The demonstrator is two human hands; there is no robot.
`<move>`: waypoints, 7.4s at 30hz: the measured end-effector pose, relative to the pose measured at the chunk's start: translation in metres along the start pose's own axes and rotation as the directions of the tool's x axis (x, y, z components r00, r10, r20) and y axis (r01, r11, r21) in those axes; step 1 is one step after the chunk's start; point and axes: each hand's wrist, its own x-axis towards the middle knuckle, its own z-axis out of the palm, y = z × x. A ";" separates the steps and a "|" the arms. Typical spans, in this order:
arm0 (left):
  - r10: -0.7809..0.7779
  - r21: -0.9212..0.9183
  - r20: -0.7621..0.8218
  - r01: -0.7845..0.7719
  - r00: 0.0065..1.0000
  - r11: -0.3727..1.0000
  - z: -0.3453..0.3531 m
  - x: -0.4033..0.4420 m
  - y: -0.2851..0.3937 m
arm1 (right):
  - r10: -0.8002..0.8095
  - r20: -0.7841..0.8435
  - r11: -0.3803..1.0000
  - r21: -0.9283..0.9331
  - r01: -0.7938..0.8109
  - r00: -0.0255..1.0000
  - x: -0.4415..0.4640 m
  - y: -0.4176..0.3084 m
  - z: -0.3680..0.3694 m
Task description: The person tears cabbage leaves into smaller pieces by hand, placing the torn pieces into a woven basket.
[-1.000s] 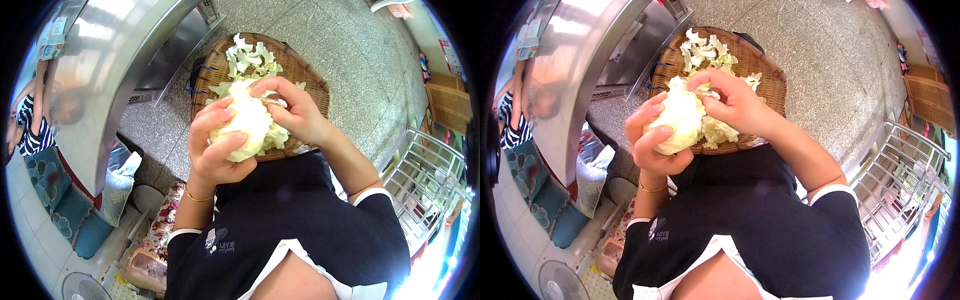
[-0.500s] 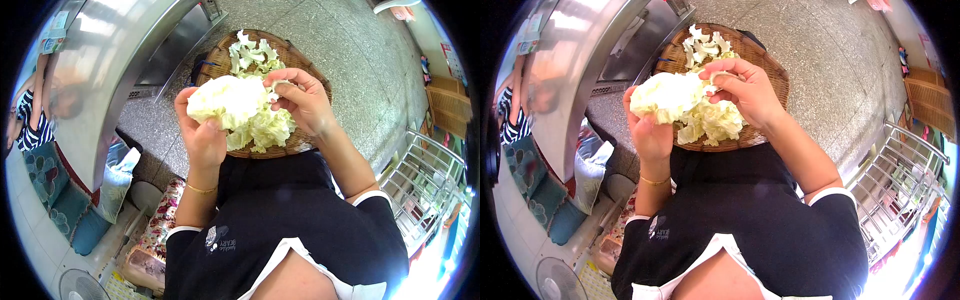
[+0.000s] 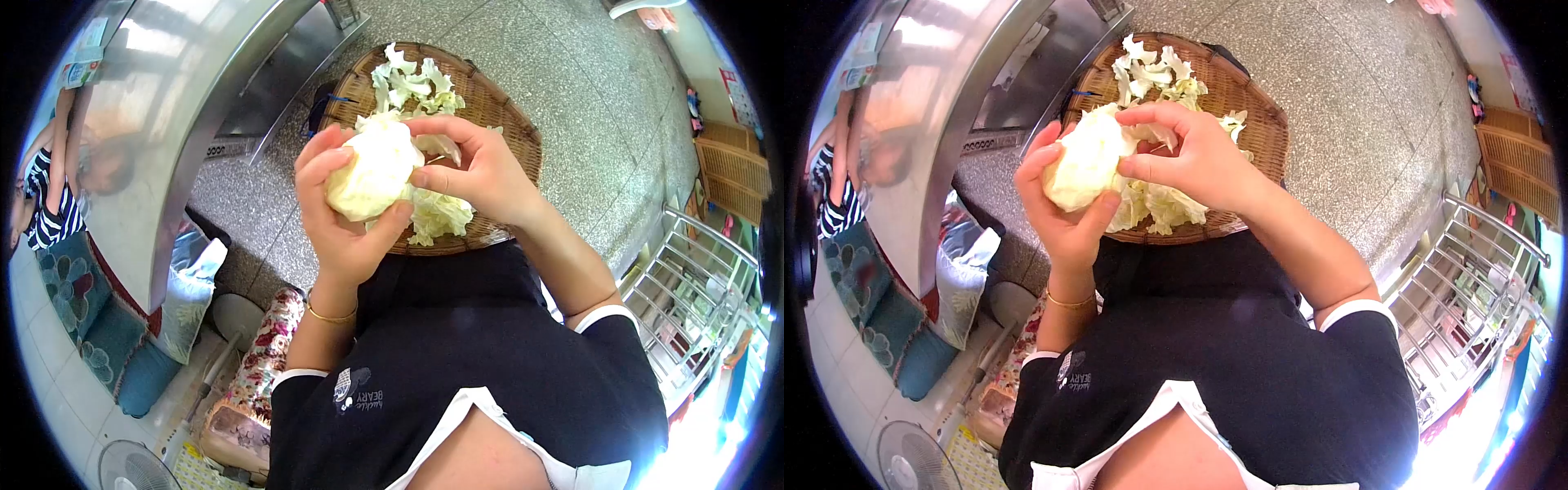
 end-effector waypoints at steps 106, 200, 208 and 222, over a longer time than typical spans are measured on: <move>-0.376 0.227 0.290 0.319 0.880 0.920 0.003 0.033 -0.010 | 0.216 -0.115 0.934 0.314 -0.170 0.970 -0.006 0.012 -0.020; -0.511 -0.319 0.208 0.551 0.834 0.771 0.029 0.030 -0.001 | 0.013 -0.192 0.929 0.366 0.060 0.981 -0.004 0.010 -0.008; -0.387 -0.151 0.136 0.406 0.912 0.902 0.015 0.028 0.004 | 0.154 -0.376 0.727 0.669 0.153 0.914 0.010 0.017 -0.029; -0.336 0.425 0.262 0.204 0.905 0.882 0.028 0.033 0.018 | -0.171 -0.082 0.984 0.043 0.175 0.982 -0.021 -0.010 0.001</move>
